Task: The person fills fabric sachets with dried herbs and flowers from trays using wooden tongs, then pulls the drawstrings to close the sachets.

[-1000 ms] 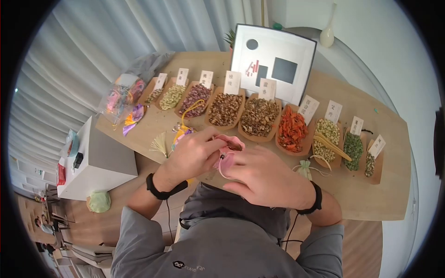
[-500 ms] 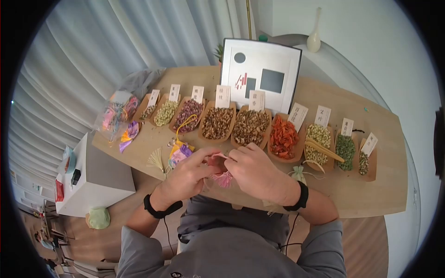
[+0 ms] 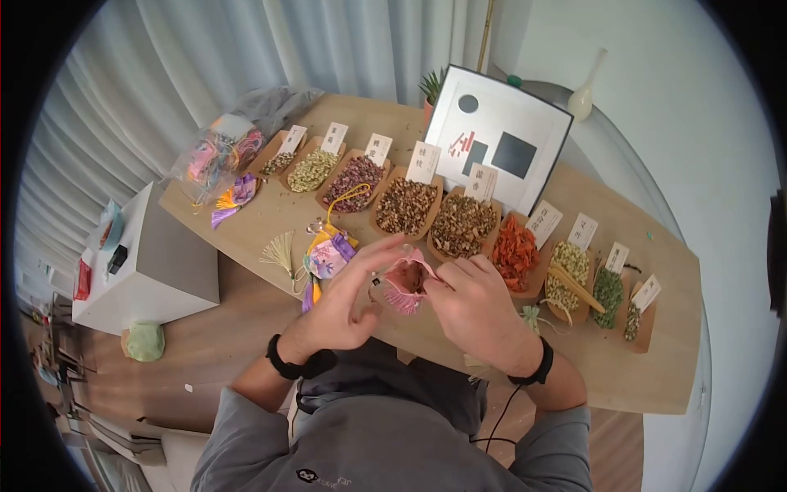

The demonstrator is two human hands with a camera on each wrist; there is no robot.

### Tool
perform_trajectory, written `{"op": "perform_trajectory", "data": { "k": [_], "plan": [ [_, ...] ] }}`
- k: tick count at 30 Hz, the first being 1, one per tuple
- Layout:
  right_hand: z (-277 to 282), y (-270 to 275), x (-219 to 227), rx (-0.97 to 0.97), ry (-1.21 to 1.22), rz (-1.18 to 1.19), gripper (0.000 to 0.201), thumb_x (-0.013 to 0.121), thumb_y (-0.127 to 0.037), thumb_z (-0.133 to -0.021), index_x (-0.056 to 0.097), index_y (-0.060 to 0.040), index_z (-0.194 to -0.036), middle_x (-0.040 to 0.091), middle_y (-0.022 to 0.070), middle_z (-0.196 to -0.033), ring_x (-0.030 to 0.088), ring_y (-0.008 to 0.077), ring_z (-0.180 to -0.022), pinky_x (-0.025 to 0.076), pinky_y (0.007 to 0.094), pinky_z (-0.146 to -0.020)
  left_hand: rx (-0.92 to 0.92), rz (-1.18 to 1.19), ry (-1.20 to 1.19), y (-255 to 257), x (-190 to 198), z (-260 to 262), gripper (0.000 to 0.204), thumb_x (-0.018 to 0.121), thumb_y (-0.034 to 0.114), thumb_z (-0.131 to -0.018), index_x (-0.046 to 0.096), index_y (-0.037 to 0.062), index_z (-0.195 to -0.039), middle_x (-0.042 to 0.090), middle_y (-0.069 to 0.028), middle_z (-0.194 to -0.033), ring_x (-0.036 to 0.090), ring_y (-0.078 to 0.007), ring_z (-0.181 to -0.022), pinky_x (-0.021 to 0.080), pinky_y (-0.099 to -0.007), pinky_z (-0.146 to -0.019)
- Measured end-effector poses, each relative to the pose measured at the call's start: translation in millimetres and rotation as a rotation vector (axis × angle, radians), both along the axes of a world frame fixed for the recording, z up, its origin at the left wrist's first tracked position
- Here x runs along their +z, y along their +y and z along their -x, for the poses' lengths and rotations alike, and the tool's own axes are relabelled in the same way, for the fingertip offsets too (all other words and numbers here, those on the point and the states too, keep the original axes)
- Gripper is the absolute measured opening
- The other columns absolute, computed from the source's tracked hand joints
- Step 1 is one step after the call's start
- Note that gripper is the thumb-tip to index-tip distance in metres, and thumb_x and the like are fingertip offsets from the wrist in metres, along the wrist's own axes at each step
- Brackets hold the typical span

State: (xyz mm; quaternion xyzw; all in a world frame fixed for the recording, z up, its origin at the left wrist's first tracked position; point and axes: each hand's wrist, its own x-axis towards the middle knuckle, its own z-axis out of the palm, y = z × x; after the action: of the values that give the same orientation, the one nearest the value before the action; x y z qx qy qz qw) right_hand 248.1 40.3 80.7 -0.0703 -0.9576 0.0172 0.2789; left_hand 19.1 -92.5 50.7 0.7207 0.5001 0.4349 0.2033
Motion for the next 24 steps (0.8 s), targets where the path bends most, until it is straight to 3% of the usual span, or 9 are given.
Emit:
{"op": "perform_trajectory", "data": {
  "k": [1,4,6,9,10,15,19,21,24],
  "plan": [
    [-1,-2,2,0.011,-0.007,0.034,0.013,0.073,-0.009,-0.081,0.075,-0.0039,-0.092,0.062,0.0067,-0.090,0.065,0.0252,-0.091,0.049,0.0403,-0.085,-0.024,-0.008,-0.163,0,-3,0,0.101,0.084,0.002,-0.083,0.033,0.0052,-0.170,0.037,-0.0251,-0.175,0.033,-0.0386,-0.166,0.025,-0.0495,-0.135],
    [-2,-4,3,0.047,-0.013,0.069,0.015,0.075,-0.008,-0.081,0.074,-0.0030,-0.095,0.061,0.0071,-0.091,0.065,0.0261,-0.090,0.049,0.0410,-0.083,-0.055,0.017,-0.394,4,-17,-16,0.119,0.099,0.021,-0.080,0.025,0.0055,-0.173,0.035,-0.0234,-0.176,0.030,-0.0361,-0.167,0.017,-0.0497,-0.138],
    [-2,-5,4,0.069,-0.013,0.064,0.015,0.075,-0.008,-0.080,0.073,-0.0034,-0.094,0.060,0.0071,-0.091,0.064,0.0261,-0.090,0.049,0.0410,-0.083,-0.042,0.048,-0.435,12,-28,-22,0.131,0.106,0.027,-0.073,0.025,0.0053,-0.173,0.037,-0.0222,-0.175,0.034,-0.0349,-0.165,0.025,-0.0497,-0.136],
    [-4,-6,4,0.055,-0.011,0.068,0.016,0.076,-0.010,-0.079,0.073,-0.0036,-0.093,0.060,0.0073,-0.091,0.064,0.0262,-0.089,0.050,0.0412,-0.084,-0.050,0.137,-0.563,21,-44,-27,0.139,0.109,0.020,-0.068,0.022,0.0059,-0.175,0.043,-0.0179,-0.172,0.045,-0.0286,-0.158,0.044,-0.0469,-0.128],
    [-4,-5,3,0.065,-0.001,0.071,0.016,0.076,-0.011,-0.078,0.072,-0.0037,-0.092,0.059,0.0072,-0.091,0.064,0.0262,-0.089,0.050,0.0412,-0.083,-0.057,0.147,-0.559,23,-51,-28,0.139,0.109,0.020,-0.068,0.022,0.0059,-0.175,0.043,-0.0179,-0.172,0.045,-0.0286,-0.158,0.044,-0.0469,-0.128],
    [-3,-5,1,0.093,0.020,0.081,0.016,0.077,-0.012,-0.077,0.072,-0.0041,-0.091,0.059,0.0072,-0.090,0.064,0.0260,-0.088,0.052,0.0410,-0.083,-0.199,0.250,-0.878,30,-66,-22,0.127,0.104,0.011,-0.074,0.027,0.0078,-0.176,0.047,-0.0107,-0.169,0.048,-0.0215,-0.154,0.042,-0.0404,-0.127],
    [-1,-5,-2,0.128,0.048,0.096,0.014,0.077,-0.012,-0.078,0.070,-0.0051,-0.087,0.059,0.0070,-0.090,0.065,0.0258,-0.088,0.052,0.0406,-0.082,-0.281,0.320,-0.802,33,-59,-20,0.111,0.099,0.008,-0.078,0.037,0.0075,-0.170,0.043,-0.0096,-0.169,0.048,-0.0199,-0.152,0.042,-0.0393,-0.124],
    [-3,-3,-3,0.099,0.049,0.103,0.013,0.077,-0.013,-0.078,0.069,-0.0056,-0.086,0.060,0.0067,-0.090,0.065,0.0256,-0.088,0.052,0.0405,-0.082,-0.228,0.394,-0.565,33,-58,-18,0.091,0.094,0.006,-0.082,0.046,0.0068,-0.159,0.041,-0.0090,-0.166,0.048,-0.0193,-0.148,0.044,-0.0387,-0.122],
    [-3,-4,-9,0.053,0.031,0.132,0.013,0.075,-0.014,-0.081,0.070,-0.0070,-0.091,0.063,0.0059,-0.093,0.066,0.0245,-0.091,0.050,0.0410,-0.083,-0.163,0.370,-0.549,32,-75,-17,0.078,0.091,0.005,-0.083,0.050,0.0070,-0.150,0.039,-0.0093,-0.163,0.049,-0.0192,-0.146,0.044,-0.0385,-0.120]
  ]
}}
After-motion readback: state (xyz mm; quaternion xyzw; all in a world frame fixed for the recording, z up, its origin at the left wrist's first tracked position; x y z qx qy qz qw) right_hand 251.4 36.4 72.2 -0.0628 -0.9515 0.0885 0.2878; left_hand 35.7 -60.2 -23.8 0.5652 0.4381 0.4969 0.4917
